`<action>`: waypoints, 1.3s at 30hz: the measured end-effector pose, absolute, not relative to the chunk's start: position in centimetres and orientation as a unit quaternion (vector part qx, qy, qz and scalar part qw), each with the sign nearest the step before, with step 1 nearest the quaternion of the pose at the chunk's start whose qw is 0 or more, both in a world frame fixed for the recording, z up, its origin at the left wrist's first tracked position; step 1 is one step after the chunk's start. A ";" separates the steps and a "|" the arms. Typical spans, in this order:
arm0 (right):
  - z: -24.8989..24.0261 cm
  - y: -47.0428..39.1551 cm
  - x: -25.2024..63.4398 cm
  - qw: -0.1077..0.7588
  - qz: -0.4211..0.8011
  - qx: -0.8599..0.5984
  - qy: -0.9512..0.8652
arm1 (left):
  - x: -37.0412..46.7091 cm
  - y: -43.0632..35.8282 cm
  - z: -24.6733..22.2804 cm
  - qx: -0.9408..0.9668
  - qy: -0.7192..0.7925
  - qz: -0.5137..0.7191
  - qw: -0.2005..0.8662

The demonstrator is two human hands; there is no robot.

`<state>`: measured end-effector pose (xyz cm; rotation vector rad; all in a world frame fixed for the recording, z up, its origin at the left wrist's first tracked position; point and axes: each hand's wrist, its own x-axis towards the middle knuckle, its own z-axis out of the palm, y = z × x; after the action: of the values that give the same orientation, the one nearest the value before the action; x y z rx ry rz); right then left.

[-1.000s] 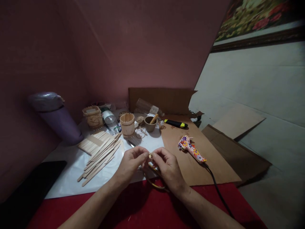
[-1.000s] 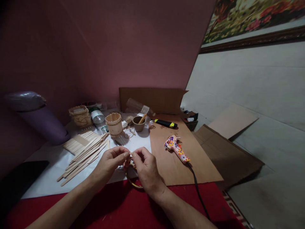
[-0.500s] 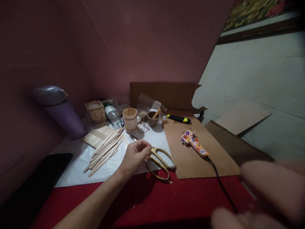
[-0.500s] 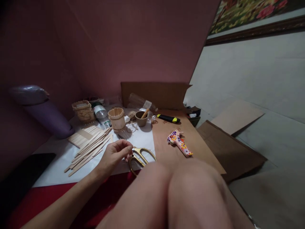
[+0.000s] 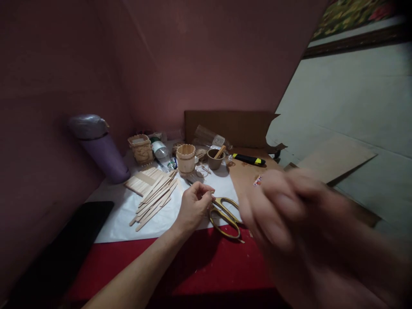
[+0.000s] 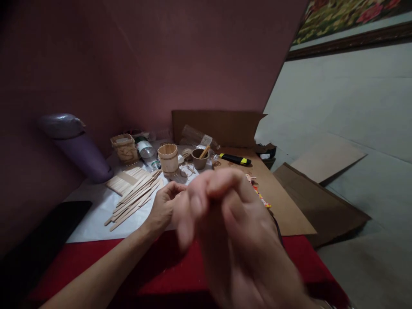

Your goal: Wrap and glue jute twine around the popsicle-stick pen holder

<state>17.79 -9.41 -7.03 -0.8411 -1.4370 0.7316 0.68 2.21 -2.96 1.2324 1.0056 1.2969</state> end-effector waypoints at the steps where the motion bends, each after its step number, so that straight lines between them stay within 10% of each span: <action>1: -4.3 -6.3 16.5 0.632 0.335 -0.369 -0.593 | 0.7 2.3 -3.0 0.508 0.418 0.551 0.514; 5: 2.1 2.8 12.9 0.539 0.338 -0.446 -0.629 | 0.7 2.5 -2.9 0.483 0.413 0.568 0.523; 17: -1.8 8.7 13.4 0.272 0.125 -0.614 -0.730 | 0.3 3.1 -3.3 0.421 0.417 0.576 0.563; 39: -2.0 11.0 13.0 0.168 0.023 -0.637 -0.752 | 0.3 3.5 -3.3 0.370 0.414 0.608 0.567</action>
<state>13.04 10.98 -1.99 -1.8134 -2.1388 0.0648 0.30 3.54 -3.26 0.8693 0.9736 1.4296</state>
